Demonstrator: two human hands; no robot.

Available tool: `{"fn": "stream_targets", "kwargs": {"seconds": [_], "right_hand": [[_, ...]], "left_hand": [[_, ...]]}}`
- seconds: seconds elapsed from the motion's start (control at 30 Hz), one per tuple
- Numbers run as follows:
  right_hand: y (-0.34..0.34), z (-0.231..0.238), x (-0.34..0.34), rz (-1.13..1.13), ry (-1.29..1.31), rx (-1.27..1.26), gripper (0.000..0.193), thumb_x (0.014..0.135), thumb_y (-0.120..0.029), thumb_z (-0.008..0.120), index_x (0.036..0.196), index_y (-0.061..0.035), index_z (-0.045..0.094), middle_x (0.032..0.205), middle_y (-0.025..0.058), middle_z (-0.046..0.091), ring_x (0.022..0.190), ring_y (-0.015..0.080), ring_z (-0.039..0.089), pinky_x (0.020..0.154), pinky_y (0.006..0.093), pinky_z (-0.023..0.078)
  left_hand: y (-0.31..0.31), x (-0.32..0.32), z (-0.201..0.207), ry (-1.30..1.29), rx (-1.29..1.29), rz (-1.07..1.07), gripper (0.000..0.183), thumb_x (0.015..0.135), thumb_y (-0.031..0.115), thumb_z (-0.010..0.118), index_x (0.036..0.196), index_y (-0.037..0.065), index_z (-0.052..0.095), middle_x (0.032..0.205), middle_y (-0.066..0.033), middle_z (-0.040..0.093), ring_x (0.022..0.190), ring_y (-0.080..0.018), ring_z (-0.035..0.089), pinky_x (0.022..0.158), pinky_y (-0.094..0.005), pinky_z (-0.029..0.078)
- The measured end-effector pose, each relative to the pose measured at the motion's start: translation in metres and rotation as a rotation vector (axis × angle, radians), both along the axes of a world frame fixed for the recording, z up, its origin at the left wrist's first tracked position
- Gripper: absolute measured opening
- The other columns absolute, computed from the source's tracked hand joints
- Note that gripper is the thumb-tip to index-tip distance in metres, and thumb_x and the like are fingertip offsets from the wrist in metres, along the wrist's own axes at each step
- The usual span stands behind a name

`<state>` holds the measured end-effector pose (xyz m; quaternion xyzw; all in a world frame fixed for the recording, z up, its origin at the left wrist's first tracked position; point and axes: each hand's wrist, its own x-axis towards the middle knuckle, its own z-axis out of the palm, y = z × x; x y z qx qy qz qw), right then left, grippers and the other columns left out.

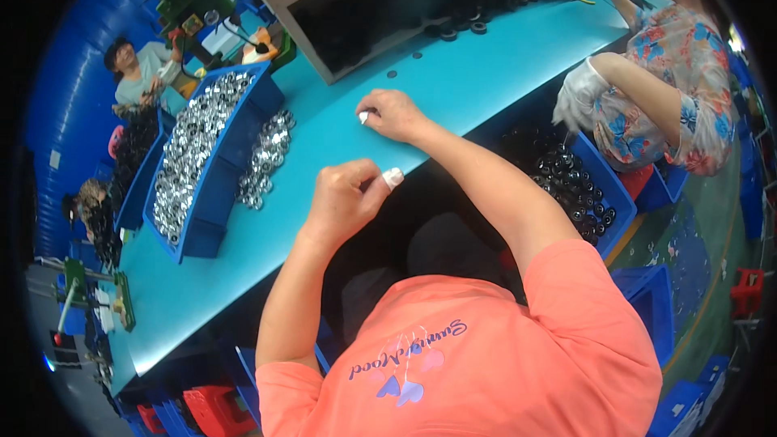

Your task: Assembling small components at a factory workbench by hand.

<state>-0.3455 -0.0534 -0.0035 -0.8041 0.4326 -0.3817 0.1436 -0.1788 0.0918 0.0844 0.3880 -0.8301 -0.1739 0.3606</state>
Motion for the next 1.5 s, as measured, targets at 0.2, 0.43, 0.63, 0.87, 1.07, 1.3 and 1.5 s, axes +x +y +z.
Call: {"fn": "stream_targets", "kwargs": {"seconds": [0.2,0.43,0.63,0.87,1.07,1.3,1.5], "right_hand": [[-0.024,0.023,-0.005,-0.029,-0.104,0.209,0.019,0.088,-0.011,0.066,0.105,-0.0079,0.075,0.102,0.0121,0.07,0.092,0.0284,0.068,0.083,0.0374,0.054],[-0.17,0.053,0.048,-0.133,0.06,0.016,0.033,0.087,-0.01,0.057,0.116,-0.003,0.071,0.116,0.0213,0.069,0.109,0.0386,0.065,0.097,0.0465,0.052],[-0.339,0.02,0.071,-0.288,0.176,0.009,0.027,0.088,-0.01,0.056,0.11,-0.004,0.071,0.115,0.0213,0.07,0.113,0.0403,0.065,0.094,0.0477,0.054],[-0.412,0.023,0.092,-0.454,0.161,0.061,0.035,0.09,-0.013,0.057,0.122,-0.0035,0.066,0.128,0.0216,0.063,0.125,0.0378,0.058,0.103,0.0459,0.048],[-0.429,0.018,0.077,-0.559,0.065,-0.027,0.037,0.091,-0.013,0.057,0.125,-0.0033,0.065,0.131,0.0217,0.062,0.127,0.0372,0.056,0.105,0.0459,0.046],[-0.446,0.014,0.082,-0.61,-0.109,-0.16,0.039,0.091,-0.014,0.057,0.128,-0.003,0.063,0.134,0.0217,0.06,0.13,0.0365,0.054,0.107,0.046,0.044],[-0.448,0.007,0.072,-0.665,-0.235,-0.299,0.041,0.092,-0.015,0.056,0.131,-0.0028,0.061,0.137,0.0218,0.058,0.132,0.0359,0.052,0.109,0.0461,0.042]], "left_hand": [[-0.041,0.018,-0.017,0.0,0.163,-0.08,0.033,0.089,0.023,0.079,0.07,-0.001,0.065,0.057,-0.013,0.057,0.048,-0.0224,0.051,0.05,-0.0373,0.041],[-0.1,0.046,-0.067,0.195,0.498,-0.106,0.032,0.089,0.022,0.078,0.069,0.001,0.066,0.058,-0.0011,0.057,0.057,-0.0077,0.048,0.052,-0.0281,0.04],[-0.11,0.045,-0.076,0.289,0.617,-0.215,0.026,0.09,0.016,0.077,0.07,0.003,0.065,0.062,0.0022,0.059,0.061,-0.0048,0.051,0.055,-0.0254,0.041],[-0.115,0.054,-0.072,0.301,0.583,-0.259,0.017,0.087,0.011,0.079,0.076,0.003,0.069,0.067,-0.0072,0.063,0.056,-0.0172,0.059,0.053,-0.0304,0.046],[-0.117,0.054,-0.076,0.312,0.55,-0.275,0.018,0.084,0.012,0.081,0.074,0.003,0.068,0.061,-0.0063,0.058,0.051,-0.0179,0.054,0.049,-0.0307,0.043],[-0.129,0.052,-0.075,0.198,0.535,-0.264,0.018,0.087,0.011,0.076,0.074,0.003,0.066,0.063,-0.0069,0.059,0.053,-0.0169,0.054,0.051,-0.0298,0.043],[-0.137,0.081,-0.107,0.131,0.518,-0.229,0.02,0.089,0.014,0.076,0.075,0.004,0.066,0.062,-0.0053,0.058,0.055,-0.0141,0.052,0.054,-0.0293,0.044]]}}
